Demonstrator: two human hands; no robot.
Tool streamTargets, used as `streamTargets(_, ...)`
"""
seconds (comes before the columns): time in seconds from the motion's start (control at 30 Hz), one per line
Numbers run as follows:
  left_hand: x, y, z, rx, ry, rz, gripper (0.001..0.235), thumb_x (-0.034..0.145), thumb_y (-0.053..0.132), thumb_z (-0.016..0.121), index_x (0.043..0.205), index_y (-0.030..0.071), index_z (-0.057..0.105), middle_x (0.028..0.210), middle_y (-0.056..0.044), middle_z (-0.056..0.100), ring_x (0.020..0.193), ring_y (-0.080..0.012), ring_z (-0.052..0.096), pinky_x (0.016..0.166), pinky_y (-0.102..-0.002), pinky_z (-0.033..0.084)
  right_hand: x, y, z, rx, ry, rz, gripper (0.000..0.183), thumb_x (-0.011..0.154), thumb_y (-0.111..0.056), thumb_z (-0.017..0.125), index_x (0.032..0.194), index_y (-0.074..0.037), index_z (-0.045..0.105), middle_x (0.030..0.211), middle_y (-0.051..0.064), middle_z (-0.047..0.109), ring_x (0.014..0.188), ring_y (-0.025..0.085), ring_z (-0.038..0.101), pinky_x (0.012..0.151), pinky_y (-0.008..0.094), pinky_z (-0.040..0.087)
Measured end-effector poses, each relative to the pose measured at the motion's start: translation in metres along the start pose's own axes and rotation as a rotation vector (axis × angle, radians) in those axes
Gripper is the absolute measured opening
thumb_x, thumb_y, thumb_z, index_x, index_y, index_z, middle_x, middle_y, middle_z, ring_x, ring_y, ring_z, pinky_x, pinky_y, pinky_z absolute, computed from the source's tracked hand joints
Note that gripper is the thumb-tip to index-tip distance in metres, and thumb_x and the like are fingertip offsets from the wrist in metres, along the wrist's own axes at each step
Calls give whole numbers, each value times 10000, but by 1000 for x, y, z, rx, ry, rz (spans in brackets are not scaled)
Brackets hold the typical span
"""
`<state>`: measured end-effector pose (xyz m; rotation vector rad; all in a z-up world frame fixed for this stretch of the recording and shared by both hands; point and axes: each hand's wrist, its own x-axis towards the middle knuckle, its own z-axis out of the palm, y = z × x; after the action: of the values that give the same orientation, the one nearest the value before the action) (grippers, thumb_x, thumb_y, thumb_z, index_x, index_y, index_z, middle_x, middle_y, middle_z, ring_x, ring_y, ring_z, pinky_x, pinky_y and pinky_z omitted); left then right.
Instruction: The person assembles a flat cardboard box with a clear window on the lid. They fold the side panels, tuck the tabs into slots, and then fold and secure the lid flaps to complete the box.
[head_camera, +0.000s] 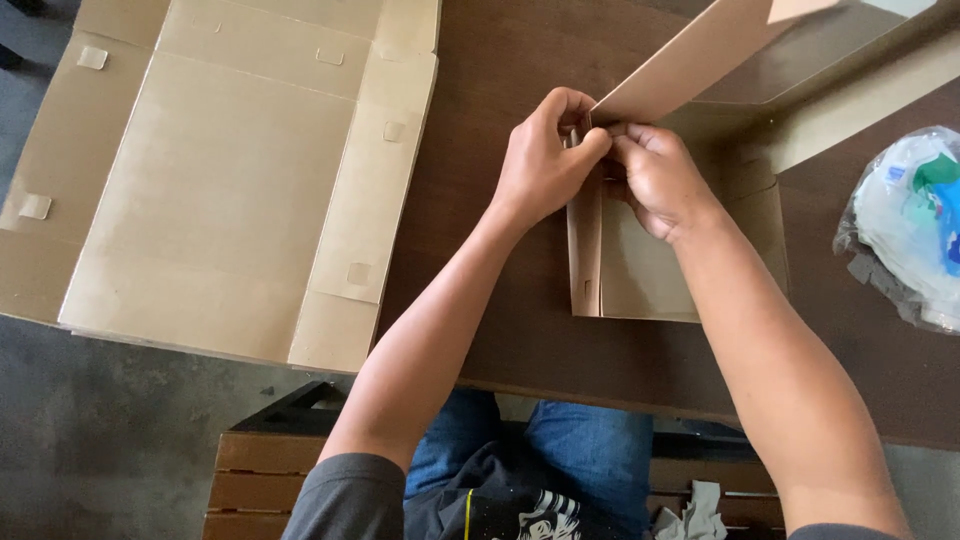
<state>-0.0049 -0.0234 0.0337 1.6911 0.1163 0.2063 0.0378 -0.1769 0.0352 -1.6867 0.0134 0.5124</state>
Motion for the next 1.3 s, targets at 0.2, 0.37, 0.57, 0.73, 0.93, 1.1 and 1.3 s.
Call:
streamTargets(0.2, -2, 0, -3, -16, -54, -10, 246, 847, 302, 621, 1017, 133, 676, 819, 84, 629, 711, -82, 534, 708, -266, 481, -5, -3, 3, 43, -40, 89, 210, 1063, -138, 516, 976, -196, 698, 759, -80, 531, 719, 64, 462, 652, 213, 370)
streamTargets(0.37, -1, -5, -5, 30, -124, 19, 395, 865, 320, 606, 1196, 141, 724, 944, 46, 762, 797, -101, 633, 754, -275, 521, -6, -2, 13, 19, 48, 85, 164, 938, -180, 687, 1093, -131, 711, 1041, 16, 718, 952, 95, 656, 829, 248, 552)
streamTargets(0.57, -8, -5, 1, 34, -91, -81, 492, 896, 285, 564, 1343, 103, 658, 1211, -182, 753, 1209, -374, 686, 1056, -517, 553, -8, 7, 13, -128, 131, -95, 331, 937, -228, 792, 1118, 26, 681, 883, 184, 718, 768, 263, 740, 659, 444, 634)
streamTargets(0.73, -6, -10, 6, 159, -87, -88, 535, 921, 258, 520, 1392, 21, 608, 1246, -241, 723, 1227, -391, 672, 1091, -527, 515, -13, 0, 16, -395, 161, -120, 426, 979, -349, 749, 1148, 36, 681, 920, 214, 716, 829, 314, 751, 657, 471, 597)
streamTargets(0.93, -6, 11, 5, 405, -208, -177, 607, 934, 305, 446, 1486, 61, 510, 1313, -220, 686, 1271, -401, 634, 1075, -589, 514, -25, -18, 19, -717, 120, 29, 484, 976, -455, 625, 1182, -23, 694, 1103, 174, 732, 1070, 370, 690, 875, 518, 553)
streamTargets(1.1, 11, -16, 22, 660, -235, -161, 471, 941, 229, 493, 1381, 73, 562, 1141, -237, 717, 1109, -443, 704, 920, -611, 587, -90, -82, 8, -1102, -155, -95, 365, 997, -291, 599, 1168, 11, 712, 1108, 265, 738, 1095, 489, 658, 919, 606, 530)
streamTargets(1.3, 18, -3, 21, 741, -215, -64, 221, 925, 107, 625, 1107, -17, 626, 958, -268, 713, 946, -501, 729, 735, -618, 628, -142, -13, -55, -745, 374, -1090, 128, 1054, 5, 676, 1108, 56, 780, 993, 143, 745, 896, 326, 701, 825, 433, 567)
